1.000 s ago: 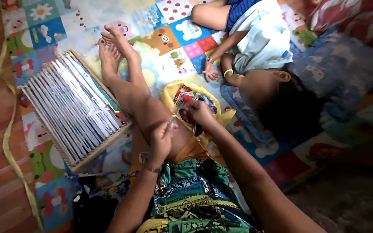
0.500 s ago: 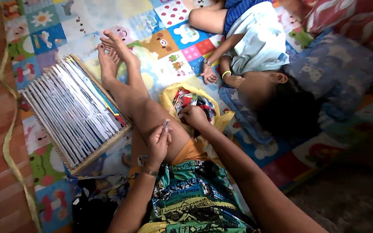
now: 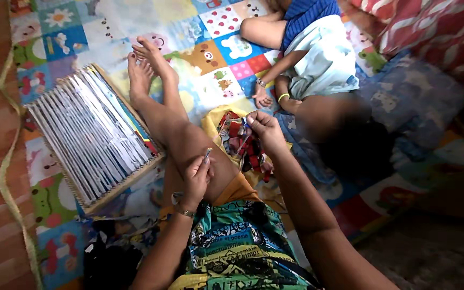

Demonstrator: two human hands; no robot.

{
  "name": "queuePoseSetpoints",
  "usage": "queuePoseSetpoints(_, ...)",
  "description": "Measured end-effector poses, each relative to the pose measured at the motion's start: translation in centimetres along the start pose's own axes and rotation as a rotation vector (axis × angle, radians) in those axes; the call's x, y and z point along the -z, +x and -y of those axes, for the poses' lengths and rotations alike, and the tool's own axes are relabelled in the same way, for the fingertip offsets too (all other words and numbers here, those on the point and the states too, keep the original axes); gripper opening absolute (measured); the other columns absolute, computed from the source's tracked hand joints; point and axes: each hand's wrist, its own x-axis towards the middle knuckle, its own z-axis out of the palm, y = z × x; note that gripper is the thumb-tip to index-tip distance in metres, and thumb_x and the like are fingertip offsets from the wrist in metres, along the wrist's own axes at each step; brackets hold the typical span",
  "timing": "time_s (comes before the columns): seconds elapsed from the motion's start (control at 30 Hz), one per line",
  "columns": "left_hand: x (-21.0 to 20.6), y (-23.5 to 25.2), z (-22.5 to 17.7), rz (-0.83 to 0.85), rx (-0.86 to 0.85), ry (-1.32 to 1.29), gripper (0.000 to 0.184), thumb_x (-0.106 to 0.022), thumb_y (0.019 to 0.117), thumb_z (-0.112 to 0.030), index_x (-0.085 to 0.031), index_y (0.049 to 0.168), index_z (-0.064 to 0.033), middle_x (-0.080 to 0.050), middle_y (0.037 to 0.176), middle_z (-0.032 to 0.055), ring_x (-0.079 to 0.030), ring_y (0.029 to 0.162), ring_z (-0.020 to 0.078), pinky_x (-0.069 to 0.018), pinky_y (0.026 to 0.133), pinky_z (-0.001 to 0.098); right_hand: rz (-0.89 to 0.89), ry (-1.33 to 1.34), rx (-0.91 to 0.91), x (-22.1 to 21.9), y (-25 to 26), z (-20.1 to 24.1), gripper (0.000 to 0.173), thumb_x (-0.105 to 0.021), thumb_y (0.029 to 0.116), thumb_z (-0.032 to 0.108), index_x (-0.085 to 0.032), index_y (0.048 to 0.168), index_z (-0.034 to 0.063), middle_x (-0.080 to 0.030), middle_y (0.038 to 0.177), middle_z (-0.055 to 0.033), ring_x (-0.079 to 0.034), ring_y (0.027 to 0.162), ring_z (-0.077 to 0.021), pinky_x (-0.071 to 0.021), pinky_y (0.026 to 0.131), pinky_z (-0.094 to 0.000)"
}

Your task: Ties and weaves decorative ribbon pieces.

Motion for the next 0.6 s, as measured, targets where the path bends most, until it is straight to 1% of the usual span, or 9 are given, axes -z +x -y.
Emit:
queuePoseSetpoints(0.07, 0.2, -0.1, -0.1, 0.011, 0.019, -0.003, 0.03, -0.04, 0.109, -0.012, -0.066, 0.111, 0.0016, -0.059, 0.068, -0.0055, -0.042, 0.047, -0.0016, -0.0363, 0.044, 0.0145, 0.027, 0.086, 0.087, -0.3, -0.3, 1.2, 0.017, -0.047, 0.105, 0.009, -0.064, 0.102, 0.0054, -0.062, 0.071, 0.0056, -0.056, 0.059, -0.0009, -0.0495, 0.058, -0.0177)
queuePoseSetpoints(0.13, 0.3, -0.3, -0.7, 0.02, 0.036, -0.06, 0.031, -0.038, 0.1084, -0.012, -0.067, 0.111, -0.0002, -0.063, 0.076, -0.0045, -0.046, 0.049, -0.0014, -0.0406, 0.046, 0.0148, 0.045, 0.1, 0.194, -0.7, -0.6, 2.9, 0.018, -0.048, 0.1038, 0.007, -0.065, 0.101, 0.0069, -0.065, 0.077, 0.0065, -0.061, 0.068, -0.0013, -0.0533, 0.067, -0.0197)
queuePoseSetpoints(0.2, 0.6, -0.7, -1.7, 0.067, -0.044, -0.156, 0.033, -0.037, 0.1074, -0.014, -0.068, 0.115, -0.0055, -0.069, 0.09, -0.0042, -0.058, 0.063, 0.0003, -0.0503, 0.057, 0.0167, 0.05, 0.032, 0.31, -1.4, -1.3, 4.7, 0.016, -0.051, 0.1016, 0.006, -0.067, 0.1, 0.0059, -0.066, 0.086, 0.0059, -0.062, 0.076, -0.0013, -0.0551, 0.073, -0.021)
queuePoseSetpoints(0.27, 0.9, -1.0, -2.8, 0.2, -0.244, -0.213, 0.034, -0.041, 0.1089, -0.023, -0.071, 0.122, -0.0116, -0.073, 0.108, -0.0017, -0.067, 0.084, 0.0055, -0.0553, 0.071, 0.0213, 0.109, -0.099, 0.389, -2.4, -2.3, 6.1, 0.015, -0.055, 0.0998, 0.006, -0.069, 0.1, 0.0012, -0.066, 0.09, 0.0021, -0.06, 0.074, -0.0005, -0.0532, 0.068, -0.0192)
queuePoseSetpoints(0.33, 1.0, -1.4, -4.5, 0.339, -0.399, -0.134, 0.033, -0.044, 0.1097, -0.032, -0.074, 0.11, -0.0188, -0.069, 0.126, -0.0031, -0.067, 0.1, 0.0053, -0.0567, 0.083, 0.0235, 0.233, -0.225, 0.394, -4.1, -3.6, 7.1, 0.012, -0.061, 0.0973, 0.004, -0.071, 0.096, -0.0009, -0.068, 0.083, -0.0019, -0.059, 0.064, -0.0005, -0.0522, 0.057, -0.0171)
queuePoseSetpoints(0.37, 0.9, -1.7, -5.3, 0.354, -0.435, -0.089, 0.03, -0.047, 0.1092, -0.03, -0.075, 0.106, -0.0199, -0.072, 0.117, -0.006, -0.067, 0.098, 0.003, -0.0564, 0.084, 0.0233, 0.3, -0.276, 0.406, -4.9, -4.1, 7.3, 0.011, -0.063, 0.0963, 0.004, -0.072, 0.096, -0.0012, -0.07, 0.085, -0.0036, -0.062, 0.069, -0.0016, -0.0541, 0.062, -0.0176)
queuePoseSetpoints(0.43, 0.9, -2.3, -6.2, 0.297, -0.427, -0.036, 0.025, -0.05, 0.1078, -0.021, -0.072, 0.098, -0.0145, -0.072, 0.096, -0.0085, -0.066, 0.082, -0.0006, -0.0569, 0.074, 0.0202, 0.379, -0.336, 0.431, -5.9, -4.5, 7.8, 0.012, -0.065, 0.0944, 0.005, -0.075, 0.095, -0.0002, -0.072, 0.088, -0.0043, -0.065, 0.077, -0.0021, -0.0557, 0.07, -0.0179)
queuePoseSetpoints(0.53, 3.2, -2.9, -6.5, 0.164, -0.28, -0.214, 0.031, -0.047, 0.1078, -0.024, -0.073, 0.095, -0.0153, -0.067, 0.078, -0.0058, -0.062, 0.067, 0.0043, -0.0555, 0.064, 0.0237, 0.409, -0.249, 0.336, -4.7, -4.4, 8.2, 0.014, -0.062, 0.0973, 0.006, -0.074, 0.103, 0.0018, -0.071, 0.088, 0.0007, -0.061, 0.068, 0.0011, -0.0521, 0.06, -0.0148)
queuePoseSetpoints(0.6, 5.5, -3.3, -6.8, 0.059, -0.254, -0.341, 0.03, -0.05, 0.1064, -0.03, -0.074, 0.091, -0.0204, -0.066, 0.075, -0.0083, -0.06, 0.063, 0.003, -0.0541, 0.061, 0.0218, 0.424, -0.156, 0.273, -3.1, -4.2, 7.6, 0.017, -0.058, 0.0993, 0.007, -0.074, 0.105, 0.0034, -0.069, 0.083, 0.0036, -0.057, 0.063, 0.0018, -0.0486, 0.055, -0.0149)
